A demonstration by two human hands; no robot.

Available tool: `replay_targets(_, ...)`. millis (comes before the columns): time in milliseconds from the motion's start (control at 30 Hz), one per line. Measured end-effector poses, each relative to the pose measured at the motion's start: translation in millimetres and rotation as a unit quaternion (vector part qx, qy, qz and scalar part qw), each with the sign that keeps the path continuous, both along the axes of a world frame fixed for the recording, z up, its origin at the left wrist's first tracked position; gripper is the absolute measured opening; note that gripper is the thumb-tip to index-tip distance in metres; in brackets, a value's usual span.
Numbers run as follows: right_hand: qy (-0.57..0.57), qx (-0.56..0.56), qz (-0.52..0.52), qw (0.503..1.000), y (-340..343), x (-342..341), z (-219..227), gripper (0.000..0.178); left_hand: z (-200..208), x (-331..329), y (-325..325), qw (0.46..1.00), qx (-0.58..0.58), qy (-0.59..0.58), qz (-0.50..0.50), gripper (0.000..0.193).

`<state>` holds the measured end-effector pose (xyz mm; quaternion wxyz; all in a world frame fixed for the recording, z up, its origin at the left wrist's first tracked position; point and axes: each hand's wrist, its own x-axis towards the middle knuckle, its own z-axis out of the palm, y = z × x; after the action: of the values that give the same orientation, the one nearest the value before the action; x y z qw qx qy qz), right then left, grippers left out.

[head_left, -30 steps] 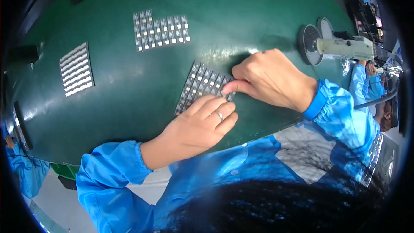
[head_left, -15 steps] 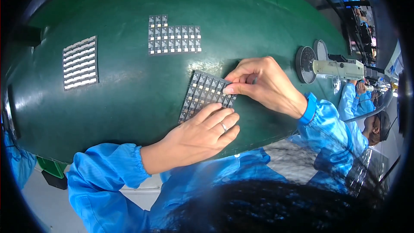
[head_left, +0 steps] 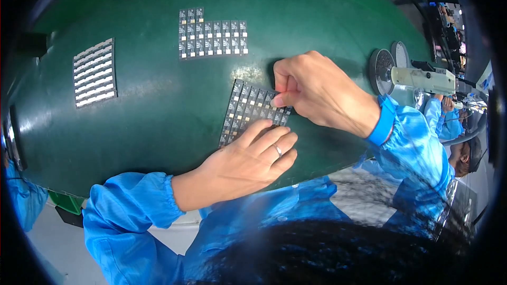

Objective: The person assembles internal electronic components and ribbon cables into a tablet chassis, securing them with an electric screwdriver and positioning small parts with tweezers.

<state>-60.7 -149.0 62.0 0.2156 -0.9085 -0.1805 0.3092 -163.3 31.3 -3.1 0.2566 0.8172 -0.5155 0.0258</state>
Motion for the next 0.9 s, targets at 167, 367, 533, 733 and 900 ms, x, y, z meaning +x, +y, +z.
replay_targets(167, -0.076, -0.011, 0.010, 0.997, -2.1, -8.7, 1.4, 0.018, 2.6, 1.0, -1.1, 1.000, 0.010, -0.026, -0.008, 0.034)
replay_targets(367, 0.012, 0.076, -0.021, 0.997, -15.4, -0.3, -2.1, 0.020, 3.9, 4.4, 6.0, 1.000, -0.006, -0.016, -0.018, 0.035)
replay_targets(533, -0.029, 0.094, 0.046, 0.994, -0.3, 6.0, 14.0, 0.025, 4.8, 0.3, 8.6, 0.999, -0.042, -0.017, -0.016, 0.033)
replay_targets(733, -0.031, 0.130, 0.035, 0.990, 1.8, 1.9, -4.7, 0.023, 5.2, -1.6, 10.5, 0.993, -0.095, -0.069, -0.018, 0.027)
replay_targets(900, -0.005, 0.078, 0.011, 0.997, 18.3, 7.7, 10.2, 0.028, -2.8, -5.8, 12.1, 0.997, -0.033, -0.024, -0.063, 0.045)
